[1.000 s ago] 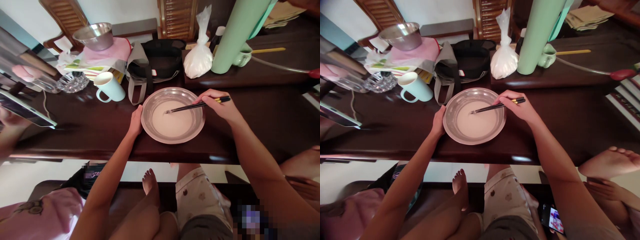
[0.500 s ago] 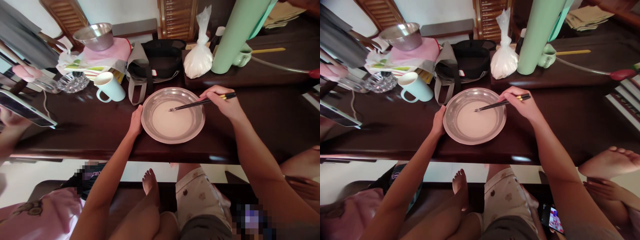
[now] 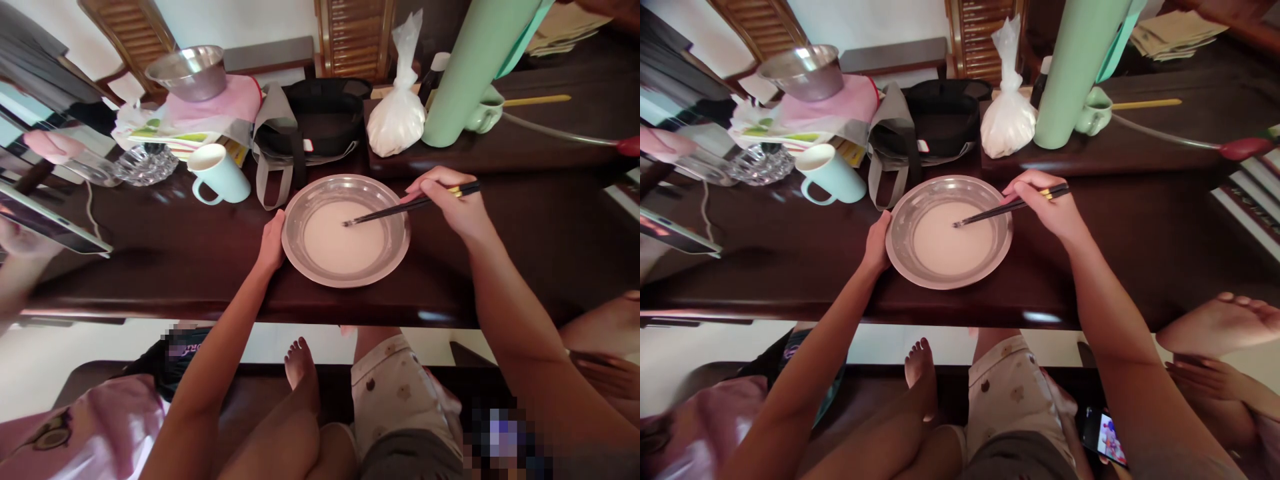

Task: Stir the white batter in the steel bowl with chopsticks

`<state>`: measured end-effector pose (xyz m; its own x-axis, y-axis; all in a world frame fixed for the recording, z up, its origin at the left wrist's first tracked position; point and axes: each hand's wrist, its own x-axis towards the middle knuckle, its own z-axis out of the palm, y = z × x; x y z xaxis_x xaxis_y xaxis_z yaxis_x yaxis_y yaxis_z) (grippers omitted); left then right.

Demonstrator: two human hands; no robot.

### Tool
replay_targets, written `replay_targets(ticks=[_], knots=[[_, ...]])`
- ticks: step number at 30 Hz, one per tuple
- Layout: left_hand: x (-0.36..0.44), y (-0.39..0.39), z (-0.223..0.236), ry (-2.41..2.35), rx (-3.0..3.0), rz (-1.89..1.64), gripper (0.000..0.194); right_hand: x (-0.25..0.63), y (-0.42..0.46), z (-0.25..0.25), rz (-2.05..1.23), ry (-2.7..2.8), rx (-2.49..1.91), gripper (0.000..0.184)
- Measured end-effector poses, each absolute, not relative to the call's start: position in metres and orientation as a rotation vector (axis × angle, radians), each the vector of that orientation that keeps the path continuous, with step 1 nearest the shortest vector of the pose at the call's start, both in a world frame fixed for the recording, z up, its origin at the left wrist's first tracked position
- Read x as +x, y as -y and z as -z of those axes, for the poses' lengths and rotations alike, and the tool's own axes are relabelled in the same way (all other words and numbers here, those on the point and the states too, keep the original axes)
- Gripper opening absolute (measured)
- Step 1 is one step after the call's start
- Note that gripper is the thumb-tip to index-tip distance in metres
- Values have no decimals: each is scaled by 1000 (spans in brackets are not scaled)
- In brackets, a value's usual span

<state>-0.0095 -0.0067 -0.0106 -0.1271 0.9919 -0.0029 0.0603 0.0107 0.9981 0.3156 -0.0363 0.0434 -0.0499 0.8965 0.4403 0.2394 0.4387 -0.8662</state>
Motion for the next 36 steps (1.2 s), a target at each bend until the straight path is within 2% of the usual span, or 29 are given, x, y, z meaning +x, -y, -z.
replay_targets(ticks=[5,9,12,18,22,25,28,32,36], knots=[[-7,8,7,-1360,1166,-1266,44,313,38,-42,-904,1562,-964,22],[-9,7,9,-1369,1177,-1268,42,306,41,-46,-812,1726,-1061,18],[-11,6,13,-1370,1190,-1268,42,314,37,-44,-763,1604,-1035,19],[-12,6,13,-1365,1201,-1261,43,313,38,-42,-932,1557,-962,23],[-10,7,10,-1367,1181,-1265,42,303,42,-46,-825,1741,-1040,19],[-9,8,8,-1376,1196,-1265,42,312,38,-44,-767,1631,-1014,17],[-9,8,7,-1392,1209,-1255,43,322,34,-41,-812,1502,-943,21],[-8,8,7,-1372,1212,-1252,44,314,38,-42,-931,1602,-942,24],[-9,7,9,-1359,1199,-1261,44,305,41,-47,-787,1776,-1051,21]])
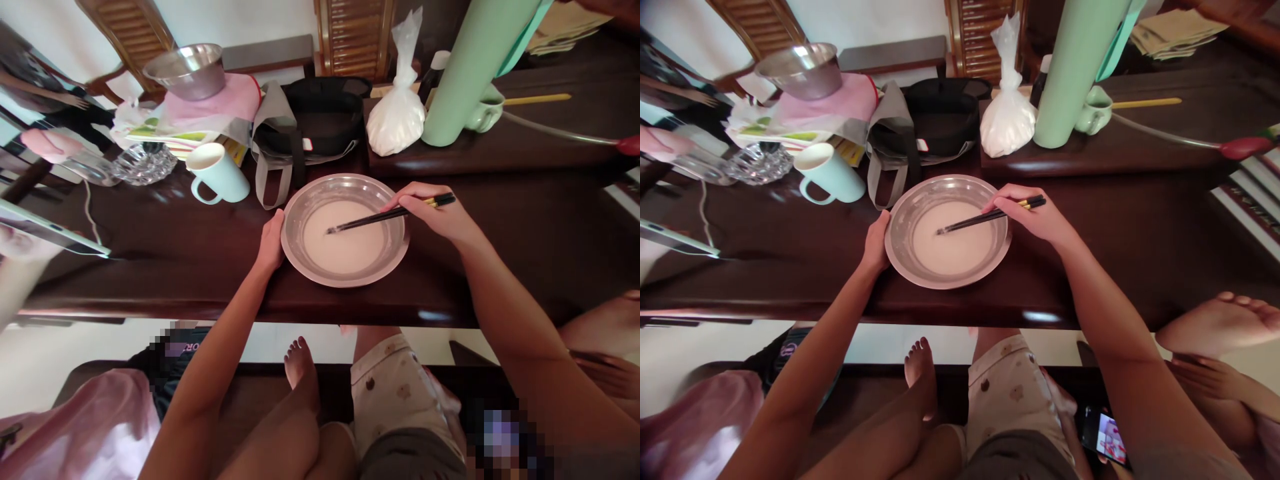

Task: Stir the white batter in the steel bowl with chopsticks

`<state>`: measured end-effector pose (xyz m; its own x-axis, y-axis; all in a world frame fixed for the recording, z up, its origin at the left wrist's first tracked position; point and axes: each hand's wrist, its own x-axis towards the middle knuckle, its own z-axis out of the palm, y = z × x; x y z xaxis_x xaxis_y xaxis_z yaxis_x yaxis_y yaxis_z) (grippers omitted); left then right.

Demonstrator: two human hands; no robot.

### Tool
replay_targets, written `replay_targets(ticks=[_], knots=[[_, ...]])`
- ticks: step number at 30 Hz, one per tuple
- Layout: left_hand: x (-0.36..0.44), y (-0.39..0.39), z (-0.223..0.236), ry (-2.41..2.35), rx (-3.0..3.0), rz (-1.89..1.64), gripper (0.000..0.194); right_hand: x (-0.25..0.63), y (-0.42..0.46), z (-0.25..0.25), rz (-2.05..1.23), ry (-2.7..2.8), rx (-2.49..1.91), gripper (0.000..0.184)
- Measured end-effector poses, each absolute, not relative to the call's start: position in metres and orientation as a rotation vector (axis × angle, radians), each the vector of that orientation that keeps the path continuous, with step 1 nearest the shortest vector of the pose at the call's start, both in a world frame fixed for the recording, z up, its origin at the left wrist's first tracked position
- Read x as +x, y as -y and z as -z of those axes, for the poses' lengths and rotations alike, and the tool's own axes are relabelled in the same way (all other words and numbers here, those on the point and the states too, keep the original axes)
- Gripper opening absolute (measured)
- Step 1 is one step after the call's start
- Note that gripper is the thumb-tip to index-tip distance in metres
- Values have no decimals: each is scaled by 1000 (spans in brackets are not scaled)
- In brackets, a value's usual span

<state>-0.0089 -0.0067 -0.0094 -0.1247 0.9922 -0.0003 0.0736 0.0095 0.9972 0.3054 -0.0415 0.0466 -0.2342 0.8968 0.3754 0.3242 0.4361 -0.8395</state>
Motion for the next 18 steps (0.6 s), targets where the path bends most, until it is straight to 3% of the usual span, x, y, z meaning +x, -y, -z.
replay_targets(ticks=[9,13,18], knots=[[-11,5,14,-1343,1197,-1261,43,315,40,-43,-928,1590,-931,22],[-12,5,15,-1331,1206,-1276,42,307,42,-47,-804,1774,-1050,21],[-11,5,14,-1350,1195,-1260,43,316,37,-43,-760,1580,-1028,23]])
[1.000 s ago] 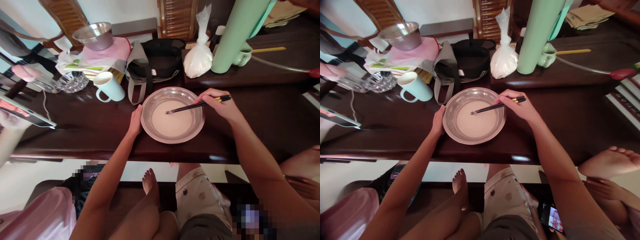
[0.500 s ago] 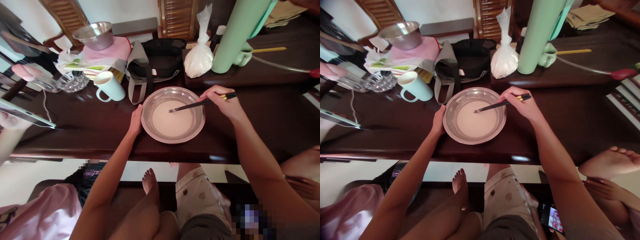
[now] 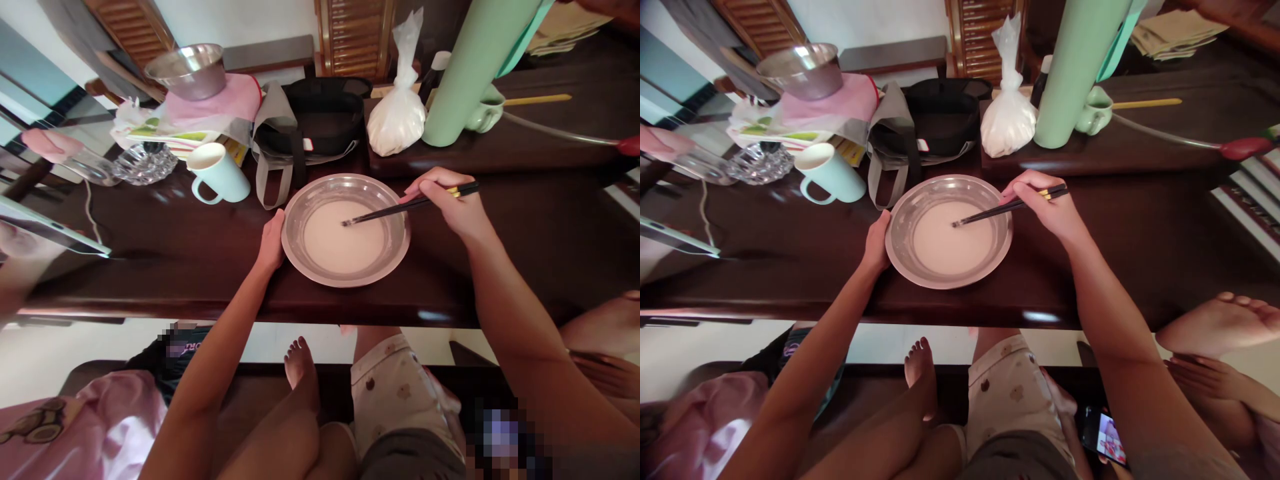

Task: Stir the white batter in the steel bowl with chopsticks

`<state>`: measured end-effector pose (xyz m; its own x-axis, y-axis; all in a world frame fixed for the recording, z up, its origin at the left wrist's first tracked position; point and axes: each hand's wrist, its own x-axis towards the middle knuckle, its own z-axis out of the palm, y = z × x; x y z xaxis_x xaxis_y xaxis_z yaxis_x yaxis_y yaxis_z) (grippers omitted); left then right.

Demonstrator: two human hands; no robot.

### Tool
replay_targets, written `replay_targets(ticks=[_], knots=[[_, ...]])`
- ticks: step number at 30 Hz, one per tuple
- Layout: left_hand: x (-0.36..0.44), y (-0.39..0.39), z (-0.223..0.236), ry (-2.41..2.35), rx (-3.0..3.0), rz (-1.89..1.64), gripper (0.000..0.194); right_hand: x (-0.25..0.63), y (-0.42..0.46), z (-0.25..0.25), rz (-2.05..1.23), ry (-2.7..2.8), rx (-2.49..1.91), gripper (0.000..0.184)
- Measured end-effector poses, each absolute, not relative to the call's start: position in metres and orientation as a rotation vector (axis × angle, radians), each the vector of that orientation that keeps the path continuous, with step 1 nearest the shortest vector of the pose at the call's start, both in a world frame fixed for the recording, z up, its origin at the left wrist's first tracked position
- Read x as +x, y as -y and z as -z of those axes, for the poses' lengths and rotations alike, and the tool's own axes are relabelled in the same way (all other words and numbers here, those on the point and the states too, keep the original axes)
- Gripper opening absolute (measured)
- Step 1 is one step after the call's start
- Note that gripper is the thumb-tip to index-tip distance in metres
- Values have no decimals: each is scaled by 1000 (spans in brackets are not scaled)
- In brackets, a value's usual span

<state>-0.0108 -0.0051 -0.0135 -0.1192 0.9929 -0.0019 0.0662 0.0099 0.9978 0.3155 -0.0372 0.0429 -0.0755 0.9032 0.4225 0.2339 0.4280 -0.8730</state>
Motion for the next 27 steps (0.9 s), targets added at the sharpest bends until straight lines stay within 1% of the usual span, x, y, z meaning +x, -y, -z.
replay_targets(ticks=[3,5,9,12,15,18,22,24,27], knots=[[-9,7,10,-1363,1173,-1261,42,315,39,-41,-881,1533,-985,26],[-8,8,8,-1368,1163,-1261,42,310,41,-43,-918,1598,-985,24],[-8,7,9,-1354,1164,-1263,43,307,41,-46,-811,1723,-1040,20],[-9,7,11,-1342,1174,-1268,43,314,37,-44,-768,1595,-1013,19],[-9,7,9,-1351,1182,-1265,42,319,35,-41,-860,1505,-931,21],[-8,8,6,-1366,1169,-1259,43,313,39,-42,-958,1573,-929,22],[-7,9,6,-1368,1162,-1267,42,307,41,-46,-831,1739,-1049,20],[-8,8,8,-1361,1171,-1271,42,310,39,-46,-759,1704,-1073,19],[-10,7,11,-1349,1189,-1267,43,318,36,-43,-773,1548,-1032,20]])
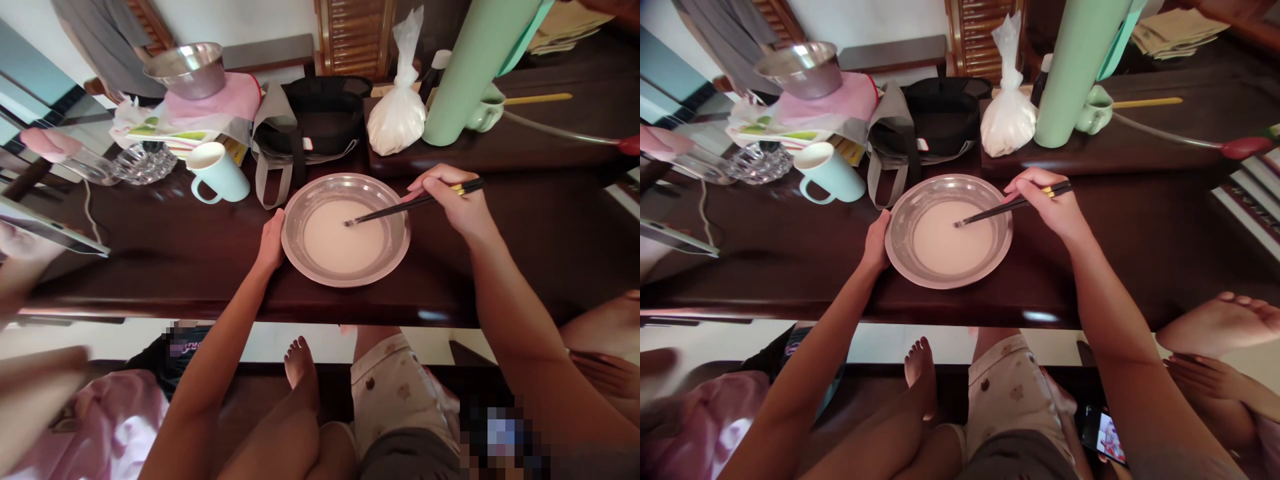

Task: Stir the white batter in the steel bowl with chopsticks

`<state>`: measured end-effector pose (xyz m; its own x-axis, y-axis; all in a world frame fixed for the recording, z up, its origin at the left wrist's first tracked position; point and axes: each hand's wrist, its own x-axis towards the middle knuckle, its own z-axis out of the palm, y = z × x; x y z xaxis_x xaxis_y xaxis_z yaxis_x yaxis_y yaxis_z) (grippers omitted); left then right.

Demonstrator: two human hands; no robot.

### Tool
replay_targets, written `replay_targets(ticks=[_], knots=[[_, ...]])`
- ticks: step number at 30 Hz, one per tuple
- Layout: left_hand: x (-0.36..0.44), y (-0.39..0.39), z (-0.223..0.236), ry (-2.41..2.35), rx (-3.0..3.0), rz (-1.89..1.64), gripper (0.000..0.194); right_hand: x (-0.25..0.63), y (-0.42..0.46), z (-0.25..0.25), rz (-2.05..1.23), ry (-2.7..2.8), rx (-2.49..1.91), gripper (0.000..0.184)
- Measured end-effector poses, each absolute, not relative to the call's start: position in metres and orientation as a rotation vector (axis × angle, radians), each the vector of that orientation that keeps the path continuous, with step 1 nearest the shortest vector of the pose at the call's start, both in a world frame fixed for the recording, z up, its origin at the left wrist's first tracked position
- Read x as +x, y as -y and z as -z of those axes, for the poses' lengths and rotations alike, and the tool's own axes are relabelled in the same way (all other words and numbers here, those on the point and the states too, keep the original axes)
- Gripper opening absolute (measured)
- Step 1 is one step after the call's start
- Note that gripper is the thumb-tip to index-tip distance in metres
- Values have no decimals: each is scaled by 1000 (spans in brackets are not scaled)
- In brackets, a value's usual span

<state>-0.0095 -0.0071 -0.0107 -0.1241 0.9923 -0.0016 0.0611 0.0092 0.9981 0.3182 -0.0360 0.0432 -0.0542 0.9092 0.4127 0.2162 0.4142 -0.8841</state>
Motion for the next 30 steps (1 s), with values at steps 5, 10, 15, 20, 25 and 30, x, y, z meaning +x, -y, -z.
replay_targets(ticks=[5,10,15,20,25,30], knots=[[-10,7,11,-1338,1183,-1268,44,312,39,-43,-923,1560,-983,24],[-11,5,15,-1333,1193,-1271,44,309,41,-47,-773,1691,-1081,18],[-11,5,17,-1312,1185,-1259,44,320,36,-42,-839,1495,-955,20],[-10,6,13,-1325,1170,-1272,43,308,40,-45,-853,1662,-1035,19],[-8,7,10,-1336,1179,-1271,43,315,37,-44,-756,1611,-1068,19],[-8,8,8,-1331,1190,-1269,45,318,37,-42,-886,1536,-986,23]])
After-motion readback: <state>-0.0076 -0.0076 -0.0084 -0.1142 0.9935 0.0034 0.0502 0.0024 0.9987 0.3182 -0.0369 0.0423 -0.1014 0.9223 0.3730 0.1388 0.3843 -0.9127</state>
